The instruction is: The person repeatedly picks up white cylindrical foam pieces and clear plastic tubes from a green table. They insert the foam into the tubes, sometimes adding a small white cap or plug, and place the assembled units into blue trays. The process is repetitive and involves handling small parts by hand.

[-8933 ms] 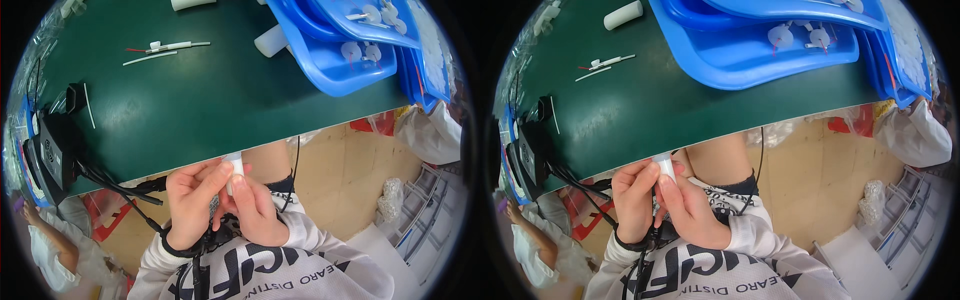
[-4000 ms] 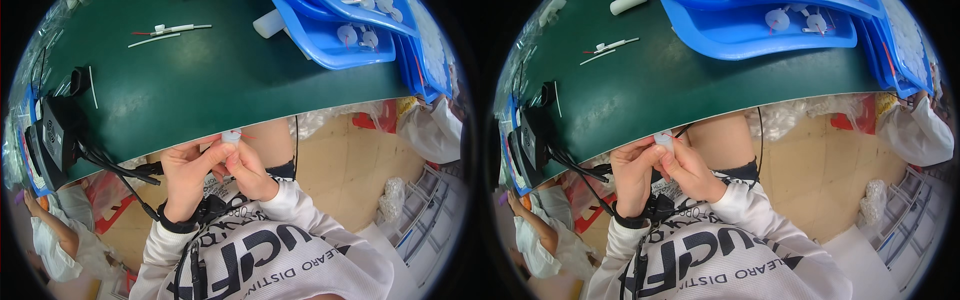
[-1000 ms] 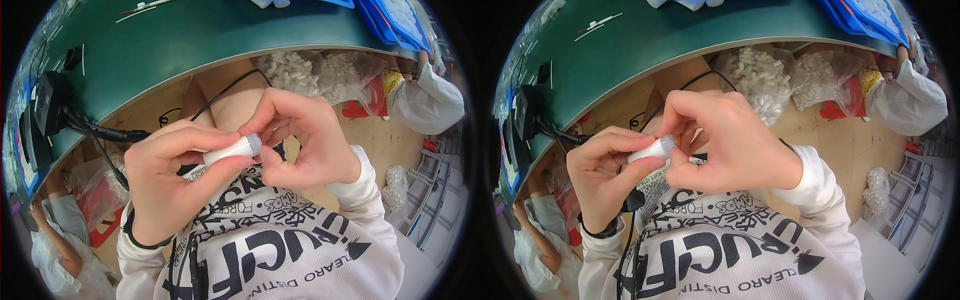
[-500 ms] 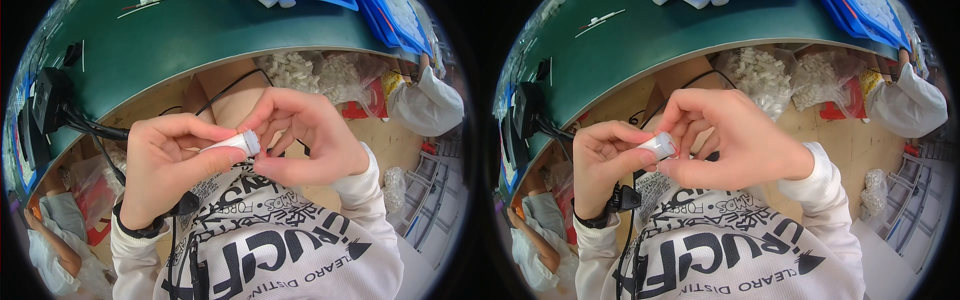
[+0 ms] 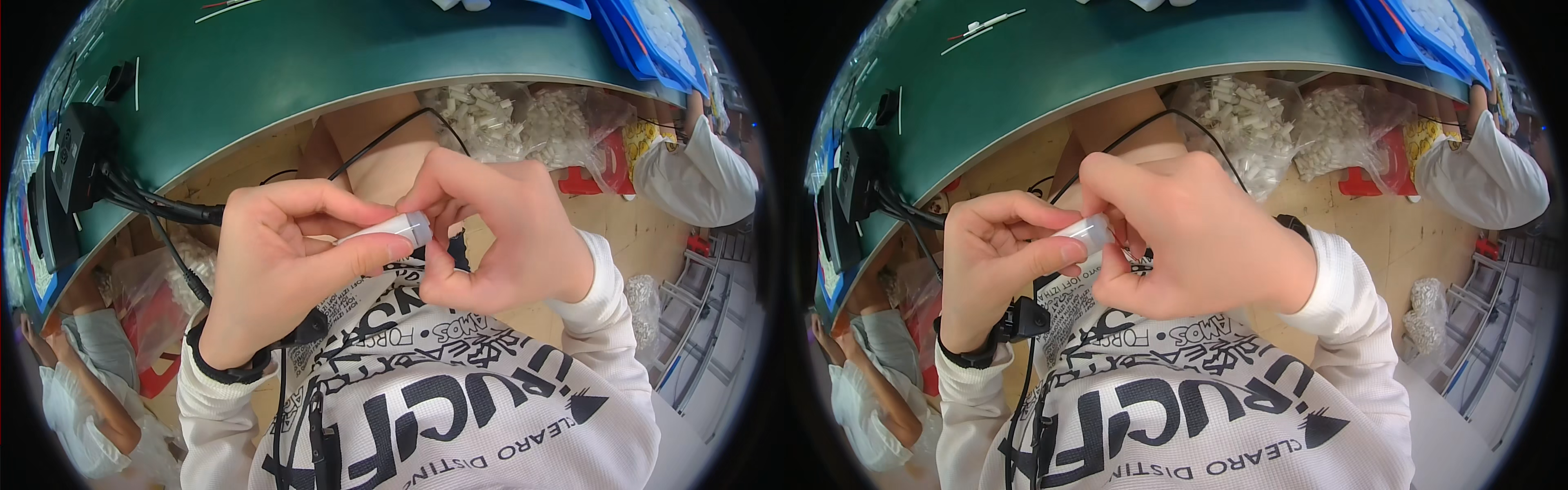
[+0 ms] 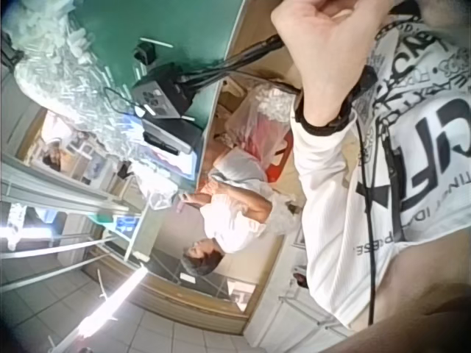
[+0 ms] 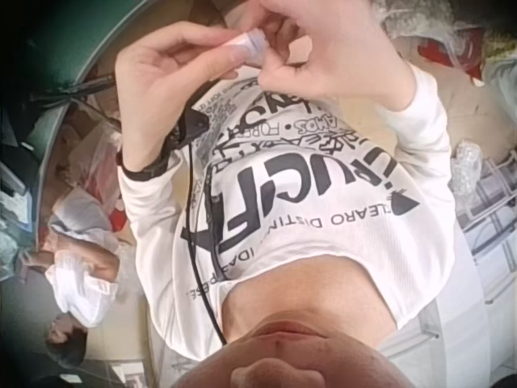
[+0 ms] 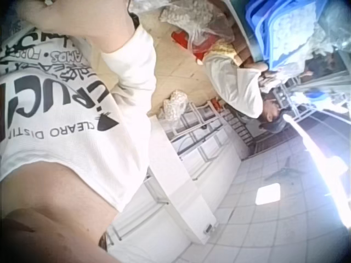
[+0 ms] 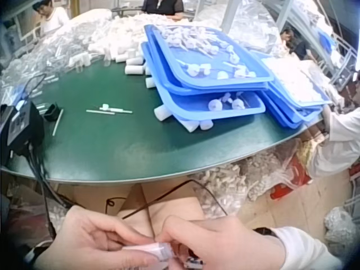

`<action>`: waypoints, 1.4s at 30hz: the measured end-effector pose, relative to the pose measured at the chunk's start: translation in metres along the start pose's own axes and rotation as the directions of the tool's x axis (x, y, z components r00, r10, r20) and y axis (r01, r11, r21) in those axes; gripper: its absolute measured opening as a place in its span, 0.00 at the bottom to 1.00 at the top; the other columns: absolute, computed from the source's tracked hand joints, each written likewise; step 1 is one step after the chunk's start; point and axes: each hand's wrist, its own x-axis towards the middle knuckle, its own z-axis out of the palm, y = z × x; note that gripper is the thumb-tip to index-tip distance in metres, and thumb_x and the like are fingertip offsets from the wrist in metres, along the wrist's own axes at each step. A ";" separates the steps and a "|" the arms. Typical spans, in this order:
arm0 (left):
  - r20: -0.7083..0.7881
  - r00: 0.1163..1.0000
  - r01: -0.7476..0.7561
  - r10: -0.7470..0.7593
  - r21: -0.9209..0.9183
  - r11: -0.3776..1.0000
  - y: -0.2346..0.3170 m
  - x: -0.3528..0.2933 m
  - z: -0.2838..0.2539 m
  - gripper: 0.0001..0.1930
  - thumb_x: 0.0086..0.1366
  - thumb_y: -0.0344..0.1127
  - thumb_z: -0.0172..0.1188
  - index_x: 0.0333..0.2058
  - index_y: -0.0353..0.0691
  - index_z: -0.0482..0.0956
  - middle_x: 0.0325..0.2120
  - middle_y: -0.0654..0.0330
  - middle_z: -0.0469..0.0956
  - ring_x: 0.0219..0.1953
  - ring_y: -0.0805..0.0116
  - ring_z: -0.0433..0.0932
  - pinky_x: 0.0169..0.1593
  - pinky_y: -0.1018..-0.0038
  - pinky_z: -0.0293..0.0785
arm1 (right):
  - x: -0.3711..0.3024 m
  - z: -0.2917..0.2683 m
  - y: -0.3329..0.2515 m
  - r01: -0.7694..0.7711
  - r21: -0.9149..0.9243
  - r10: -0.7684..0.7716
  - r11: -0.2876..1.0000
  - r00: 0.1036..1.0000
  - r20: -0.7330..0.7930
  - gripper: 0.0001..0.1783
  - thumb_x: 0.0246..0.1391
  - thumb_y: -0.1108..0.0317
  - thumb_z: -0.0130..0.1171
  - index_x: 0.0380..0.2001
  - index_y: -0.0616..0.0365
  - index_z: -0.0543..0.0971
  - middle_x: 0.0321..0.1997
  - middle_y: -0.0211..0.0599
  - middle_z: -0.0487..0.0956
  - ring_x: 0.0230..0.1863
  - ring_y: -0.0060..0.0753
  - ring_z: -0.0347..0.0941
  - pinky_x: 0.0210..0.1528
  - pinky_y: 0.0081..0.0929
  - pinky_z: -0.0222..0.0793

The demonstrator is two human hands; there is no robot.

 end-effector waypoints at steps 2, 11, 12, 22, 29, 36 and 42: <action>-0.001 1.000 0.007 -0.007 -0.014 1.000 0.001 0.000 0.000 0.09 0.51 0.21 0.64 0.32 0.25 0.78 0.28 0.54 0.79 0.28 0.75 0.78 0.32 0.83 0.75 | -0.001 0.000 0.000 0.026 -0.033 -0.026 0.999 1.000 -0.012 0.10 0.33 0.75 0.58 0.23 0.61 0.69 0.17 0.33 0.72 0.17 0.25 0.72 0.19 0.18 0.68; 0.015 1.000 0.003 -0.003 -0.002 1.000 -0.002 0.002 -0.002 0.09 0.52 0.22 0.64 0.32 0.25 0.78 0.27 0.55 0.79 0.27 0.75 0.77 0.30 0.83 0.74 | 0.002 0.000 0.008 0.047 0.076 -0.046 0.996 0.999 -0.006 0.10 0.32 0.75 0.58 0.22 0.62 0.69 0.17 0.33 0.73 0.18 0.26 0.72 0.19 0.18 0.69; 0.015 1.000 0.006 -0.006 -0.005 1.000 -0.002 0.002 -0.002 0.08 0.52 0.22 0.64 0.32 0.25 0.78 0.27 0.55 0.79 0.27 0.75 0.77 0.30 0.83 0.74 | 0.001 0.000 0.008 0.053 0.060 -0.053 0.997 0.999 -0.011 0.10 0.32 0.76 0.58 0.23 0.62 0.69 0.17 0.34 0.73 0.18 0.26 0.72 0.19 0.18 0.69; 0.037 0.998 0.061 -0.059 -0.056 0.997 0.000 0.004 -0.008 0.07 0.53 0.21 0.60 0.32 0.26 0.76 0.28 0.49 0.79 0.27 0.68 0.79 0.30 0.77 0.78 | -0.003 -0.013 0.005 -0.279 0.454 0.217 0.846 0.958 0.186 0.17 0.34 0.78 0.54 0.34 0.67 0.74 0.28 0.36 0.78 0.29 0.27 0.78 0.32 0.18 0.74; 0.032 0.998 0.061 -0.057 -0.113 0.992 -0.004 0.006 -0.008 0.07 0.54 0.22 0.58 0.32 0.26 0.76 0.28 0.48 0.78 0.27 0.66 0.80 0.30 0.76 0.79 | -0.001 -0.013 0.008 -0.276 0.407 0.221 0.871 0.959 0.178 0.15 0.37 0.78 0.57 0.34 0.66 0.73 0.30 0.35 0.78 0.30 0.24 0.78 0.32 0.17 0.73; 0.043 0.994 0.100 -0.096 -0.115 0.988 -0.004 0.009 -0.005 0.08 0.54 0.24 0.62 0.32 0.25 0.77 0.29 0.51 0.79 0.29 0.72 0.78 0.33 0.79 0.77 | 0.001 -0.006 0.004 -0.077 0.036 0.075 0.996 0.996 0.056 0.13 0.34 0.73 0.59 0.27 0.61 0.70 0.21 0.34 0.76 0.21 0.24 0.75 0.24 0.19 0.72; 0.039 0.997 0.072 -0.068 -0.102 0.992 -0.004 0.008 -0.004 0.09 0.53 0.23 0.63 0.33 0.25 0.76 0.30 0.52 0.79 0.30 0.72 0.78 0.36 0.79 0.77 | -0.002 -0.005 0.010 0.022 0.065 -0.022 0.998 1.000 0.007 0.13 0.37 0.75 0.60 0.29 0.62 0.70 0.21 0.34 0.76 0.23 0.24 0.75 0.26 0.19 0.72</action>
